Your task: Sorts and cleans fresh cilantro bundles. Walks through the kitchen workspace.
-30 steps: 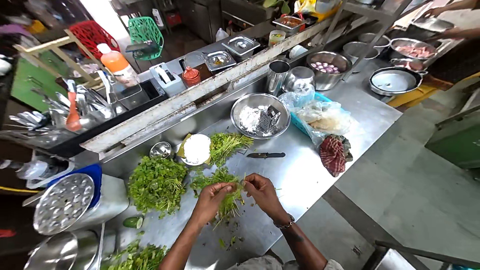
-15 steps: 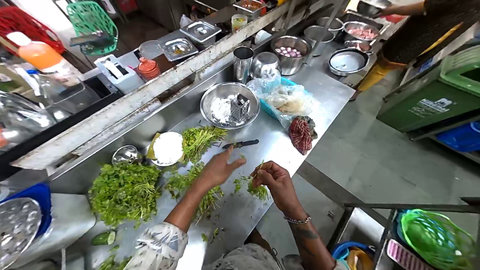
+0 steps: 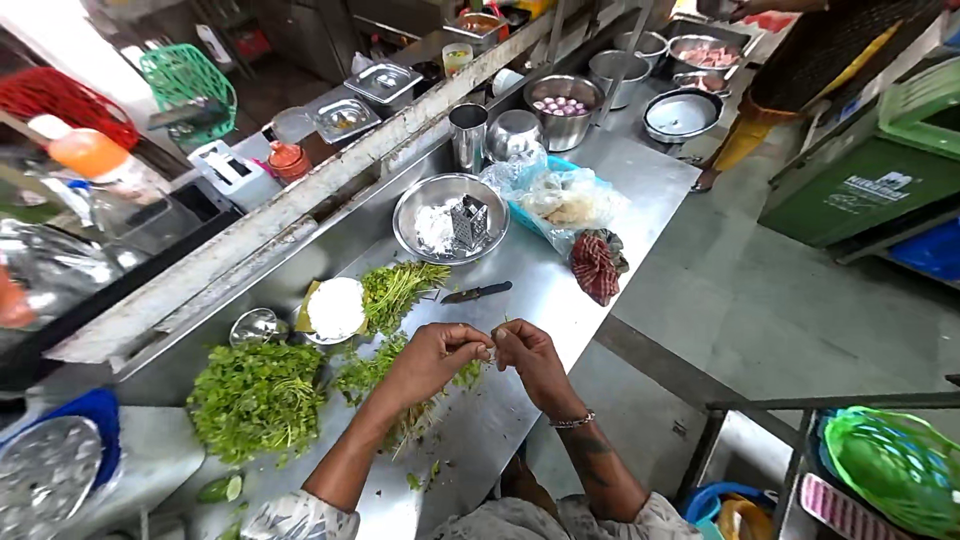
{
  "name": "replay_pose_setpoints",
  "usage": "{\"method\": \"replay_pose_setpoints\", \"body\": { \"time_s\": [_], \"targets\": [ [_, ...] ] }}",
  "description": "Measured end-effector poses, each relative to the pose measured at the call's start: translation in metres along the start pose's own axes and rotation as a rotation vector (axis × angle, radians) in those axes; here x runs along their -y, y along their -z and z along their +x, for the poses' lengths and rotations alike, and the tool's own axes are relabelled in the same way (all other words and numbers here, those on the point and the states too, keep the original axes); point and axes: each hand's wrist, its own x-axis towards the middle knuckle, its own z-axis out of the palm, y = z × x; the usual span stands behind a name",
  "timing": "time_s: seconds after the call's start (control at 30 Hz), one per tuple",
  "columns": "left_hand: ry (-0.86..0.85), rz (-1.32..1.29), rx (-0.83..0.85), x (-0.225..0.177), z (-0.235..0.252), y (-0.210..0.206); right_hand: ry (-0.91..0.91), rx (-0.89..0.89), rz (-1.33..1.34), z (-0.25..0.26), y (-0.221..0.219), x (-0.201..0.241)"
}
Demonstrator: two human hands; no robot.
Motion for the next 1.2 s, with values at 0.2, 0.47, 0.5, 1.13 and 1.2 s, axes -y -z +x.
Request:
{"method": "replay_pose_setpoints", "body": {
  "time_s": [0.2, 0.47, 0.5, 1.13, 1.2],
  "targets": [
    [0.158, 0.14, -0.118, 0.041, -0.016, 0.007, -0.063, -0.054, -0.242, 0.011, -0.012, -0.035],
    [0.63, 0.541, 0.029, 0.113, -0.063, -0.049, -0.304, 0.106, -1.098, 0.011, 0.023, -0.12],
    [0.654, 0.58, 0.079, 0.12, -0.065, -0.063, -0.343, 0.121, -1.166, 0.012, 0.015, -0.122],
    [0.41, 0.604, -0.047, 0.164, -0.04, -0.098, -0.476, 0.135, -0.101, 0.047, 0.009, -0.057],
    [0.372, 0.474, -0.144, 0.162, -0.04, -0.099, -0.487, 0.149, 0.058, 0.044, 0.011, -0.051]
  ]
}}
